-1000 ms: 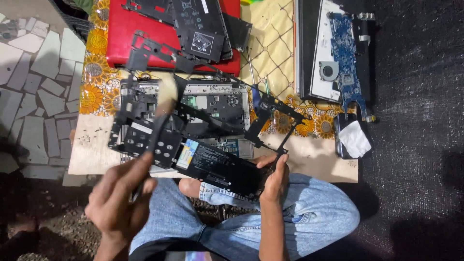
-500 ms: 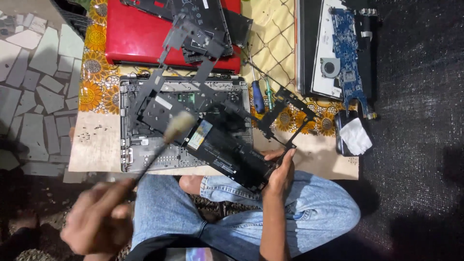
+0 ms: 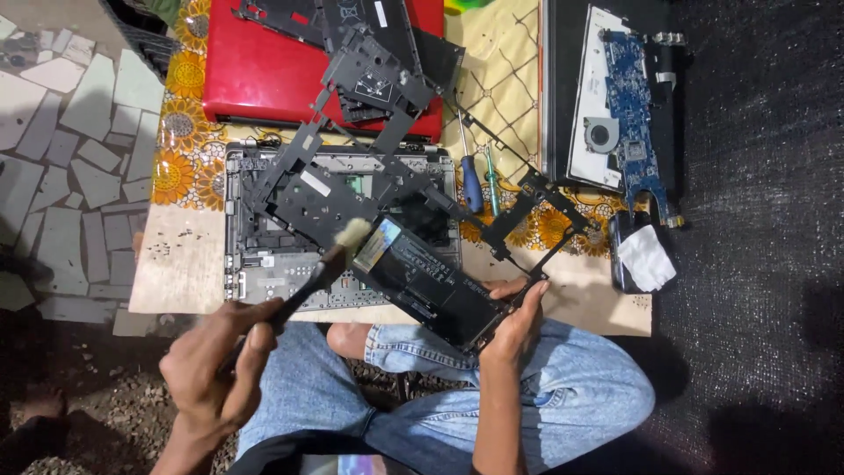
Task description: Disassembling a laptop by unscrewing internal components and removing the battery and frame.
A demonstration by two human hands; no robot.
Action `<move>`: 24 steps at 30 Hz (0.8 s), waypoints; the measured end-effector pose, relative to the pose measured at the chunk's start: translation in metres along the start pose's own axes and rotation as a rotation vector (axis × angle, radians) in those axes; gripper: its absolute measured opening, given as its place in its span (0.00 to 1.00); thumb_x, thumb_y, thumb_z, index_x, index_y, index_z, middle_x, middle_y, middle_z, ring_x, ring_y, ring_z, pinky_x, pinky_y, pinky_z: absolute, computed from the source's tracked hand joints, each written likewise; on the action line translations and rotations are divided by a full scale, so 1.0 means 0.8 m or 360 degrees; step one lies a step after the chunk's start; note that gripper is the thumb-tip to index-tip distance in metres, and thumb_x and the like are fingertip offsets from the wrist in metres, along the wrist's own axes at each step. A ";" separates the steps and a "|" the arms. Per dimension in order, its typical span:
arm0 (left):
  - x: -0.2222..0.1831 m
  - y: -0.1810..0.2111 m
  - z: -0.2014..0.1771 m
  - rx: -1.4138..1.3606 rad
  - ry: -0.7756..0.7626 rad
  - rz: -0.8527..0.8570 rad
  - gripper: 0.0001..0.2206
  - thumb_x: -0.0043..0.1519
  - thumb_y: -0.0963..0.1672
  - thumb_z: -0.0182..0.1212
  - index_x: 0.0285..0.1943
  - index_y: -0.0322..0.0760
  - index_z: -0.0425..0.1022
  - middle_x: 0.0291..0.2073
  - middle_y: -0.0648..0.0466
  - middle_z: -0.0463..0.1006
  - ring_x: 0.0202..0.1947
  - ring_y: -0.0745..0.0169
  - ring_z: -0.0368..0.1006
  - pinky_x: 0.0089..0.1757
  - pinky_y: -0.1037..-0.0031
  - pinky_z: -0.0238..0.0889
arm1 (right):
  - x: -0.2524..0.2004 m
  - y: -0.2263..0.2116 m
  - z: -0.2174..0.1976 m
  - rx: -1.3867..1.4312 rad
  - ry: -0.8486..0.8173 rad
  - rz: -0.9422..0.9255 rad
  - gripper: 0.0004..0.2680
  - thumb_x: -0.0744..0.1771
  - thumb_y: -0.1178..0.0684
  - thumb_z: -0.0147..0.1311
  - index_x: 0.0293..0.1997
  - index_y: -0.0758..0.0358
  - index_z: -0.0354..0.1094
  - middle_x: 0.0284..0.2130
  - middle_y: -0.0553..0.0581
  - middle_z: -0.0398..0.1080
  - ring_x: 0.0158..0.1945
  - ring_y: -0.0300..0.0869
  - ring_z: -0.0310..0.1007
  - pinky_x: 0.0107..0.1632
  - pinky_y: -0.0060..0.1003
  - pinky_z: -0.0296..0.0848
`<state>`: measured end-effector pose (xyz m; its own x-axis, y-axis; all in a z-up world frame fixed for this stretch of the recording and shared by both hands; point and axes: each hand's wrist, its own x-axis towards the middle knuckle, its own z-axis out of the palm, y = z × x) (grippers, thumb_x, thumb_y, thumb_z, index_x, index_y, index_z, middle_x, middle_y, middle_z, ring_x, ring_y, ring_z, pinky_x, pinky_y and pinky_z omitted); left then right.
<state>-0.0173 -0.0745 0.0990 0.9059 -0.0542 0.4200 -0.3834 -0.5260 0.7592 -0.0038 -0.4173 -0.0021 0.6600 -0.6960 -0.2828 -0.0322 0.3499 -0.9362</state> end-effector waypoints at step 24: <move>0.016 -0.039 -0.001 -0.0134 0.0700 -0.0189 0.14 0.89 0.34 0.37 0.75 0.06 0.64 0.60 0.13 0.75 0.55 0.21 0.79 0.56 0.49 0.77 | -0.013 0.017 -0.010 0.0215 -0.0539 0.0097 0.25 0.75 0.32 0.43 0.31 0.61 0.78 0.24 0.54 0.77 0.31 0.48 0.84 0.36 0.38 0.79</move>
<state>0.0060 -0.0579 0.0807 0.7890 0.3772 0.4850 -0.3115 -0.4348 0.8449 -0.0170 -0.4104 -0.0134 0.8716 -0.4325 -0.2308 0.0055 0.4794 -0.8776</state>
